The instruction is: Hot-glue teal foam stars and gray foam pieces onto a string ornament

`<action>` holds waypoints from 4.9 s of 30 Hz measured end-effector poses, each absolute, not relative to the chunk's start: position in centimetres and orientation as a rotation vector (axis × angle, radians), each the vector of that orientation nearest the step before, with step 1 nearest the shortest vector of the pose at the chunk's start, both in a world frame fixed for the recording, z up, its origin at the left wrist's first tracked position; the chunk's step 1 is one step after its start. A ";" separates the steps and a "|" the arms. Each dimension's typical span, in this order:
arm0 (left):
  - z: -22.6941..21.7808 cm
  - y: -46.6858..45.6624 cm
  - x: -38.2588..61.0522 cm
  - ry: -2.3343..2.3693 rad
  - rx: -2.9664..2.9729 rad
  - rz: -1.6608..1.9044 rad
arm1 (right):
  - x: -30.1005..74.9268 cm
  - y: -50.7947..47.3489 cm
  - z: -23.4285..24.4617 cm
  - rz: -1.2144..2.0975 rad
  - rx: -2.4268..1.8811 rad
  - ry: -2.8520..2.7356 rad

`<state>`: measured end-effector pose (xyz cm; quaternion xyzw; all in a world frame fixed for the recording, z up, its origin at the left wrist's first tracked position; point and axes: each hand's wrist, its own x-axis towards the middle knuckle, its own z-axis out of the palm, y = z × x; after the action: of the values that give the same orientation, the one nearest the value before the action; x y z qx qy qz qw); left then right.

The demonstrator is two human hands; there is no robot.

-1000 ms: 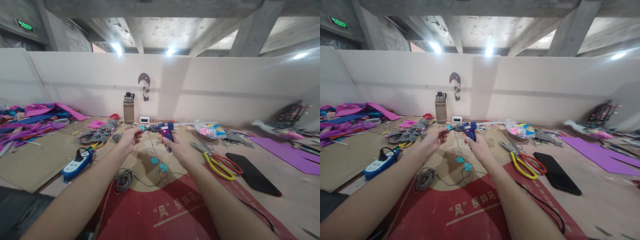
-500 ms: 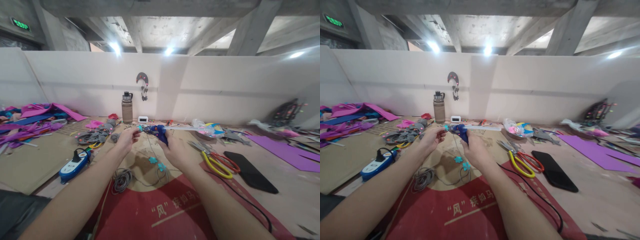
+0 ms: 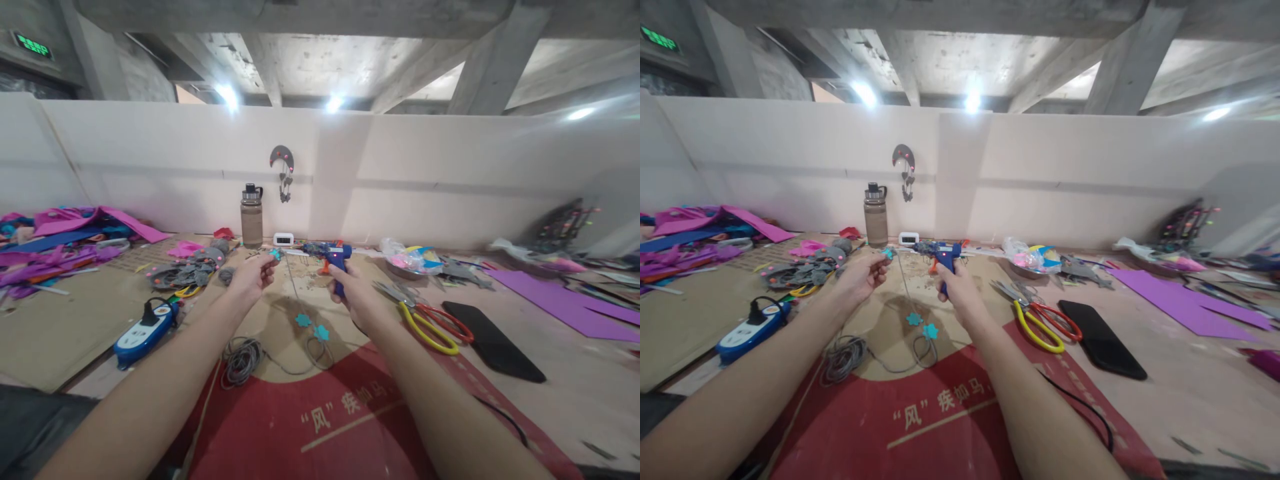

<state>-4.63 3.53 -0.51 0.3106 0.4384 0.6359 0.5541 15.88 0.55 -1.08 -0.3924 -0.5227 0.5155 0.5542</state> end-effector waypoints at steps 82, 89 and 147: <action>-0.6 0.9 -1.2 1.011 1.307 1.356 | 15.0 0.0 -1.4 0.332 -1.119 -1.718; -0.4 0.6 -1.1 1.001 1.396 1.295 | 14.4 0.5 -2.1 0.591 -1.051 -1.702; -0.5 0.7 -1.4 1.165 1.640 1.247 | 15.3 0.1 -1.6 0.365 -1.016 -1.836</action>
<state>-1.37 0.71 -0.53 0.6417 0.4557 0.4878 0.3777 15.26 0.13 -1.60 -0.4174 -0.7539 0.1500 0.4846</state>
